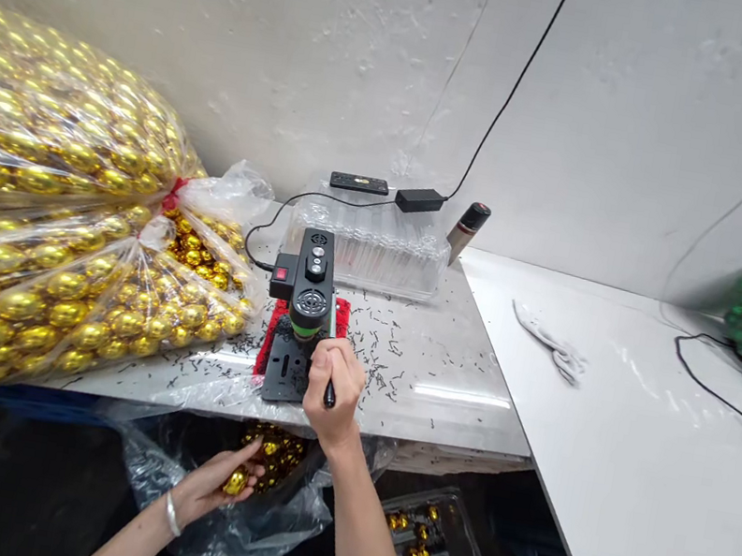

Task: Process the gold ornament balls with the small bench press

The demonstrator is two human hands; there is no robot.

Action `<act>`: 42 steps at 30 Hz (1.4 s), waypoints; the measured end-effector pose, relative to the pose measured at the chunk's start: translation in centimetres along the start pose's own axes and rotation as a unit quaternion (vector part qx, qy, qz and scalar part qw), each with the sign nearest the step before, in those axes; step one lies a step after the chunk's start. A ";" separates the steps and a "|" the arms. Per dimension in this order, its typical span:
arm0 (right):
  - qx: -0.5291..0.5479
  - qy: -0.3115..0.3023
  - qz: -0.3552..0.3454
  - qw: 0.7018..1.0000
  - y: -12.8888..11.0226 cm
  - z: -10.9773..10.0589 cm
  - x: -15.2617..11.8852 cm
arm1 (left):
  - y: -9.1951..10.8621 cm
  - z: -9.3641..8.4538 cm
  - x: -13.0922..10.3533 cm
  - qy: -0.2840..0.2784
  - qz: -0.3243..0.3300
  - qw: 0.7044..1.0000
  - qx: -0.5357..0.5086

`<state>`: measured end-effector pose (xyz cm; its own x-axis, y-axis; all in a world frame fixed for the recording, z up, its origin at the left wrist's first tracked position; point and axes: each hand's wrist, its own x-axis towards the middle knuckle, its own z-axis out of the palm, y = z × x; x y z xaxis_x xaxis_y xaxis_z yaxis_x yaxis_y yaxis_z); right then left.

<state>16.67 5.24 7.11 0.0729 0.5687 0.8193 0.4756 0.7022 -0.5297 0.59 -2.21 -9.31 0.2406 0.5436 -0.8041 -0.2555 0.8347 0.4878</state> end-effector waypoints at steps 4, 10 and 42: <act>0.003 -0.005 0.000 1.000 0.1 -0.1 -0.1 | 0.9 -0.3 -1.5 -0.057 -0.014 0.994 -0.089; 0.004 0.005 0.004 1.000 0.2 0.1 -0.4 | 6.2 1.5 -6.6 -0.156 0.108 0.980 -0.067; -0.014 -0.028 -0.001 1.000 0.5 -0.1 -0.9 | 13.1 5.0 -0.5 0.038 0.379 0.917 0.122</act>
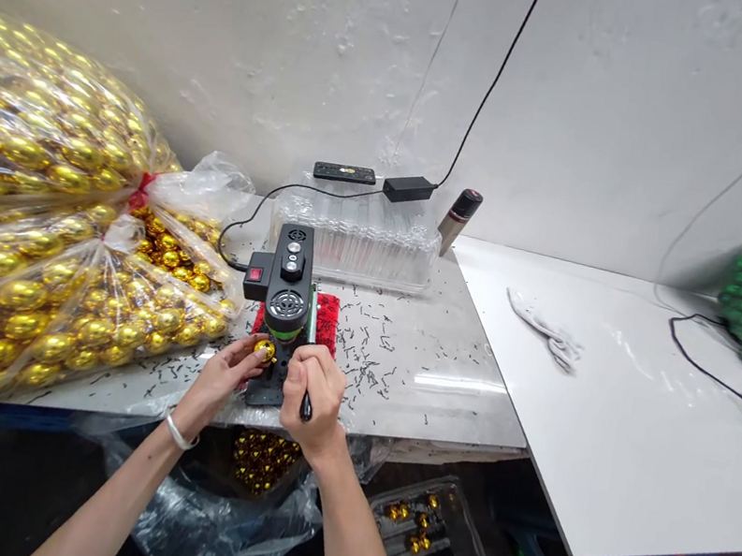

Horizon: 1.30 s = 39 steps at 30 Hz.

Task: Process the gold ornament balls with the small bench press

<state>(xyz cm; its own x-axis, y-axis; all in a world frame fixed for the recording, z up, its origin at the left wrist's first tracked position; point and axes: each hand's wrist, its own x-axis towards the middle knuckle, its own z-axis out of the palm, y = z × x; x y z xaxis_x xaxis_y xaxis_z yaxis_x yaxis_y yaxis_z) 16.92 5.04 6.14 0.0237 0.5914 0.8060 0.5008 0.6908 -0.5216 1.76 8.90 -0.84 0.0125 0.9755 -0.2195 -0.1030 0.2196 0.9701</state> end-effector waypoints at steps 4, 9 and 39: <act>0.000 0.000 -0.006 1.000 0.0 0.0 0.0 | -0.9 0.9 0.1 0.030 0.113 0.980 0.161; -0.002 -0.002 -0.010 1.000 0.0 -0.1 0.0 | -1.6 1.2 -0.1 0.046 0.219 0.913 0.340; -0.016 0.015 -0.081 0.997 3.4 1.8 -3.6 | -3.3 1.6 0.5 0.050 0.308 0.887 0.340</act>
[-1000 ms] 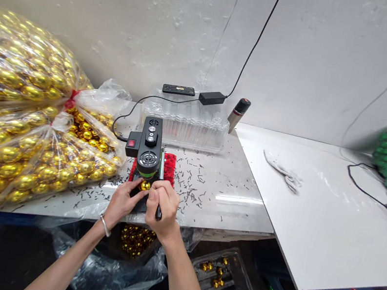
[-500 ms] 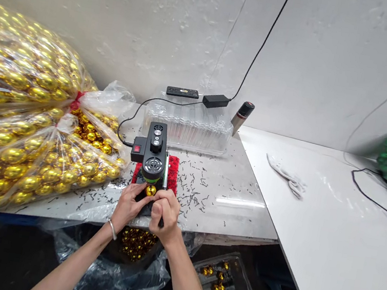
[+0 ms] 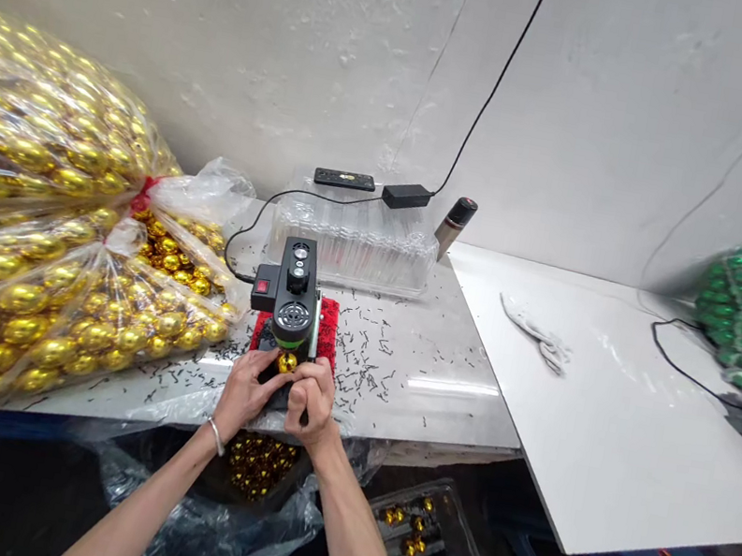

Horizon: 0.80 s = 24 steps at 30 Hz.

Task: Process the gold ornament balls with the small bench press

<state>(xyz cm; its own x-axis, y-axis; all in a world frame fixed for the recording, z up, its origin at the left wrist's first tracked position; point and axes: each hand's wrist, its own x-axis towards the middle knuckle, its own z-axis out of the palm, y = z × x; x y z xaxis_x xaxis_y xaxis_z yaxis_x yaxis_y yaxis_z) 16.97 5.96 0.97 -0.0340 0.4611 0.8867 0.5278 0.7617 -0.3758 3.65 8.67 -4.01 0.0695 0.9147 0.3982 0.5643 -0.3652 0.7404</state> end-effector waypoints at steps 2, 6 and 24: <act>0.015 0.010 0.032 0.999 -0.9 -0.5 1.4 | -0.1 0.2 0.2 0.007 -0.003 1.000 -0.009; 0.030 0.030 0.108 0.993 -3.0 -1.6 5.6 | 0.3 -0.3 0.1 0.027 -0.011 0.999 -0.018; 0.036 0.011 0.107 0.994 -3.4 -1.8 5.5 | -0.6 -7.1 -4.4 0.015 0.061 0.996 0.062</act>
<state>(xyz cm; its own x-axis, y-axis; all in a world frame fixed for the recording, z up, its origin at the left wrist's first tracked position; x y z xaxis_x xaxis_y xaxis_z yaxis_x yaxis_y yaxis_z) 16.49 5.06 7.62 0.0910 0.6069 0.7896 0.4592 0.6780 -0.5740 -2.88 3.61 -2.41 0.1195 0.8589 0.4979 0.6506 -0.4466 0.6142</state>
